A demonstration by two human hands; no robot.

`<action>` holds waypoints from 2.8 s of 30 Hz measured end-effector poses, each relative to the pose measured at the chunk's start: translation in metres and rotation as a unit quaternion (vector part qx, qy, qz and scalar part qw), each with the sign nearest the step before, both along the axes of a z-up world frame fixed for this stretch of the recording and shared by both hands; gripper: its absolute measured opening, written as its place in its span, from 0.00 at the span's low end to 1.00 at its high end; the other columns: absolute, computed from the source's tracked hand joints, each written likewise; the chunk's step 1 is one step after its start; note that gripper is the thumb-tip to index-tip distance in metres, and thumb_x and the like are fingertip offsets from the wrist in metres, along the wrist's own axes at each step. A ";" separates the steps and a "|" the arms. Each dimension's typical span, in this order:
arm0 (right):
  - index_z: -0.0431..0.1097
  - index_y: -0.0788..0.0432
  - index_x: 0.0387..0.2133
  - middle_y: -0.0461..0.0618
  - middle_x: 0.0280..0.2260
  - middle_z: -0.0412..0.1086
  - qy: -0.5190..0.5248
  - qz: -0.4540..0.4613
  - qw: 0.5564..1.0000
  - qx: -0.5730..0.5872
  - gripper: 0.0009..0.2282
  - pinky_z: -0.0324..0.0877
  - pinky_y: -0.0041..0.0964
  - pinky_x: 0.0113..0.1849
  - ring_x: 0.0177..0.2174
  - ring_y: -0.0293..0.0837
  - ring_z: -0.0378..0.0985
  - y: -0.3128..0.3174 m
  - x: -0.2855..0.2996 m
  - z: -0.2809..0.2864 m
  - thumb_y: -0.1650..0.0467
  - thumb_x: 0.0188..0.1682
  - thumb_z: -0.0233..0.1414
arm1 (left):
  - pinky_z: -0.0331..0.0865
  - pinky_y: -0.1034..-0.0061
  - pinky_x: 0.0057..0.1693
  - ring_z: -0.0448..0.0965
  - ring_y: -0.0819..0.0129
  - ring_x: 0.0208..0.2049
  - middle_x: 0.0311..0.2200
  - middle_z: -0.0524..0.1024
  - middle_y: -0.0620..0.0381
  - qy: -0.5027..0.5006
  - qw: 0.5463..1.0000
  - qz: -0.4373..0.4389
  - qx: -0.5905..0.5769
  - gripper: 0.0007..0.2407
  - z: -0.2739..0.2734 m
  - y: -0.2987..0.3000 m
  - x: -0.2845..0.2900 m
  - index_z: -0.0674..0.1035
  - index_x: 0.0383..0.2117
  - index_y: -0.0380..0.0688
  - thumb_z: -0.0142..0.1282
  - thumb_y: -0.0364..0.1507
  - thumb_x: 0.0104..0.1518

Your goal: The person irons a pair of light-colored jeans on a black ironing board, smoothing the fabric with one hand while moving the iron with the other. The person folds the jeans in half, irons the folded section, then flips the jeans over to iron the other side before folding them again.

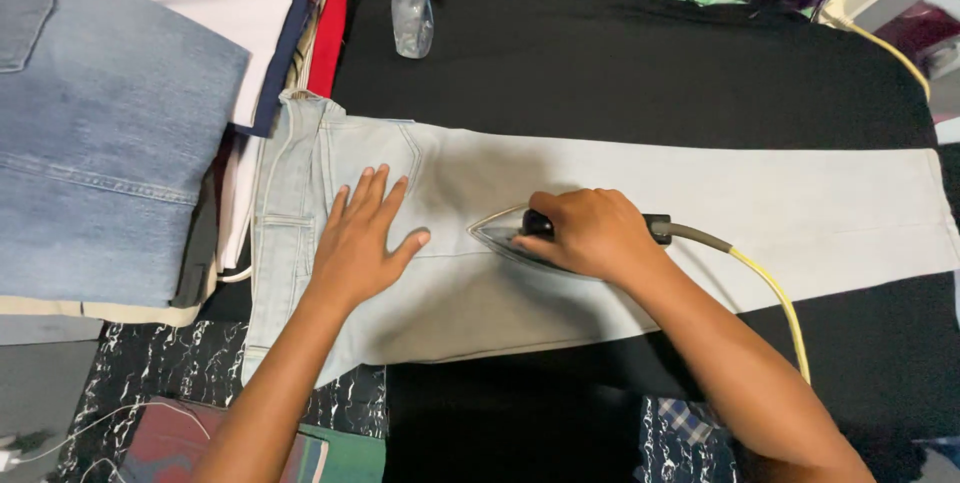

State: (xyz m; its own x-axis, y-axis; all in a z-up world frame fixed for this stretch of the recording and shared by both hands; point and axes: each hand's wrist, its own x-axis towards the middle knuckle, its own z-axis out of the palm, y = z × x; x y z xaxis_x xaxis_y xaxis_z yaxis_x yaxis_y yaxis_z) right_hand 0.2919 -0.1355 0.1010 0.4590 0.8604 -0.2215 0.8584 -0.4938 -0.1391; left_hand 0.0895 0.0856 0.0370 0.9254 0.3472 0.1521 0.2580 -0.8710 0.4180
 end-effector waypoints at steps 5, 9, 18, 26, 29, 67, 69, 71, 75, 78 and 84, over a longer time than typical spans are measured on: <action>0.71 0.45 0.38 0.51 0.29 0.78 0.001 -0.013 0.999 -0.040 0.16 0.76 0.52 0.39 0.35 0.60 0.83 0.030 0.012 -0.001 0.50 0.47 0.51 | 0.34 0.50 0.74 0.44 0.61 0.74 0.74 0.49 0.54 0.167 0.985 0.046 -0.010 0.32 -0.005 0.017 0.008 0.57 0.71 0.54 0.40 0.53 0.63; 0.72 0.47 0.37 0.52 0.29 0.78 -0.034 -0.058 0.997 -0.030 0.16 0.75 0.53 0.38 0.35 0.62 0.83 0.043 0.032 -0.003 0.52 0.46 0.55 | 0.32 0.51 0.75 0.41 0.64 0.75 0.75 0.45 0.57 0.210 0.976 0.063 -0.015 0.34 -0.002 0.022 0.008 0.55 0.72 0.55 0.37 0.56 0.61; 0.71 0.45 0.40 0.54 0.32 0.78 -0.011 0.006 0.999 -0.050 0.17 0.75 0.55 0.40 0.36 0.63 0.82 0.070 0.023 -0.007 0.51 0.46 0.52 | 0.33 0.50 0.74 0.42 0.61 0.75 0.74 0.48 0.53 0.163 0.986 0.017 0.035 0.36 0.000 0.036 0.035 0.58 0.70 0.51 0.40 0.58 0.59; 0.70 0.49 0.40 0.54 0.29 0.76 -0.057 -0.047 0.997 0.006 0.17 0.75 0.56 0.36 0.33 0.63 0.82 0.091 0.044 -0.021 0.52 0.48 0.54 | 0.36 0.52 0.74 0.43 0.56 0.75 0.74 0.47 0.52 0.138 0.989 0.014 0.046 0.36 -0.019 0.076 0.051 0.61 0.70 0.57 0.41 0.60 0.57; 0.70 0.49 0.39 0.54 0.28 0.77 -0.058 -0.035 0.998 0.008 0.17 0.74 0.55 0.36 0.33 0.63 0.82 0.093 0.048 -0.022 0.52 0.48 0.54 | 0.36 0.54 0.75 0.43 0.56 0.75 0.74 0.47 0.53 0.130 0.990 0.021 0.042 0.38 -0.021 0.077 0.049 0.60 0.70 0.59 0.44 0.61 0.54; 0.71 0.54 0.42 0.60 0.32 0.77 0.001 -0.010 1.000 0.020 0.18 0.75 0.59 0.37 0.36 0.66 0.82 0.123 0.033 -0.007 0.55 0.49 0.54 | 0.37 0.55 0.74 0.45 0.61 0.74 0.74 0.47 0.56 0.119 0.991 -0.011 0.060 0.29 -0.039 0.100 0.044 0.58 0.71 0.62 0.41 0.51 0.63; 0.71 0.52 0.44 0.57 0.33 0.78 -0.007 0.008 1.000 0.005 0.17 0.76 0.57 0.37 0.37 0.63 0.82 0.121 0.030 -0.006 0.55 0.49 0.54 | 0.37 0.55 0.74 0.45 0.61 0.74 0.74 0.48 0.56 0.116 0.991 -0.013 0.063 0.29 -0.039 0.100 0.044 0.58 0.71 0.61 0.41 0.50 0.63; 0.72 0.51 0.44 0.57 0.34 0.78 -0.003 0.020 1.000 -0.003 0.17 0.76 0.55 0.38 0.37 0.63 0.83 0.115 0.025 -0.002 0.56 0.49 0.54 | 0.37 0.55 0.74 0.45 0.61 0.74 0.74 0.48 0.56 0.116 0.991 -0.010 0.066 0.29 -0.037 0.101 0.047 0.58 0.71 0.62 0.41 0.51 0.63; 0.73 0.53 0.42 0.59 0.33 0.78 -0.001 0.016 1.000 0.012 0.16 0.76 0.55 0.38 0.36 0.63 0.83 0.115 0.021 0.002 0.57 0.49 0.55 | 0.36 0.55 0.75 0.45 0.62 0.74 0.74 0.48 0.56 0.116 0.992 0.006 0.059 0.29 -0.040 0.096 0.047 0.59 0.71 0.61 0.42 0.51 0.62; 0.71 0.56 0.41 0.60 0.29 0.76 -0.032 -0.003 0.998 0.061 0.17 0.76 0.57 0.35 0.33 0.65 0.82 0.128 0.030 -0.013 0.56 0.50 0.55 | 0.36 0.55 0.75 0.46 0.61 0.74 0.74 0.49 0.55 0.108 0.993 0.006 0.055 0.29 -0.041 0.097 0.046 0.59 0.71 0.61 0.43 0.50 0.62; 0.72 0.56 0.42 0.60 0.29 0.77 -0.015 0.018 0.998 0.065 0.17 0.76 0.56 0.34 0.33 0.64 0.83 0.123 0.023 -0.012 0.57 0.49 0.56 | 0.36 0.55 0.75 0.45 0.61 0.74 0.74 0.47 0.55 0.115 0.992 0.006 0.051 0.30 -0.044 0.097 0.044 0.59 0.71 0.62 0.42 0.51 0.62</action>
State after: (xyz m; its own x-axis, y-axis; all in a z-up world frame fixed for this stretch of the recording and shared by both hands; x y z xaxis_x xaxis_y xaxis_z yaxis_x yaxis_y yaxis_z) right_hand 0.3151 -0.0126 0.0887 0.4312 0.8974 -0.0938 0.8803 -0.4412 -0.1743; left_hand 0.1339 0.1830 -0.0069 0.9357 0.3518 -0.0264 0.3465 -0.9024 0.2562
